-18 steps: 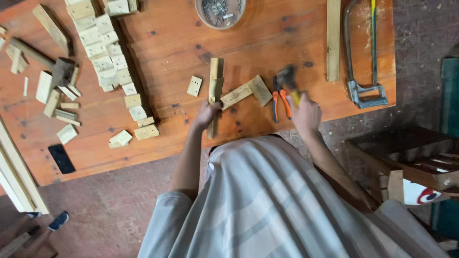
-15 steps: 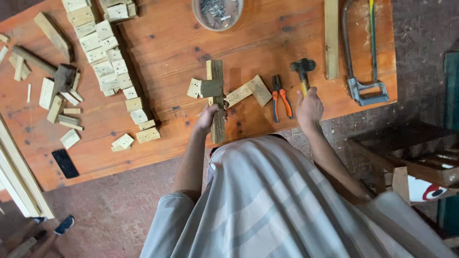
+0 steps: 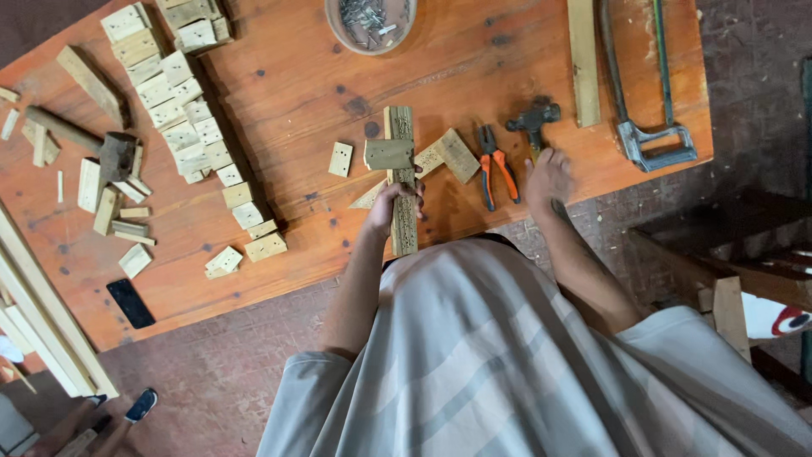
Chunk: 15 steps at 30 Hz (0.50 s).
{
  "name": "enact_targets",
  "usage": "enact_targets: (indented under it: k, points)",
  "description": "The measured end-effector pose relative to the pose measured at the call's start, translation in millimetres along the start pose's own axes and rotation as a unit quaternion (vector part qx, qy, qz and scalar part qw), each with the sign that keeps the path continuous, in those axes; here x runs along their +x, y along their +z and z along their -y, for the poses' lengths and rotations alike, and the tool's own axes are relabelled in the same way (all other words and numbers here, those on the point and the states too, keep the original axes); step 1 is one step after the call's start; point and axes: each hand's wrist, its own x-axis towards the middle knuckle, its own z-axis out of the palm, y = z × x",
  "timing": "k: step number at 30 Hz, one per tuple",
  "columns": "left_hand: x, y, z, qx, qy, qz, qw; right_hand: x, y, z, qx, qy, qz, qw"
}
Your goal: The person handles wooden blocks on a workbench and uses pliers to remove metal fasteners from the wood. They turn the blocks over to use the tool on different sides and set the items back down on the table.
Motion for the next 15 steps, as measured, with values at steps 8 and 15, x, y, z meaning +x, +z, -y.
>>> enact_targets:
  k: [8, 15]
  points:
    - [20.7, -16.2, 35.5, 0.058, -0.029, -0.075, 0.995, -29.9, -131.4, 127.4, 0.285, -0.277, -0.049, 0.916]
    - [16.9, -14.0, 27.2, 0.180, -0.031, -0.078, 0.980, -12.8, -78.6, 143.9, 0.354, -0.414, -0.031, 0.838]
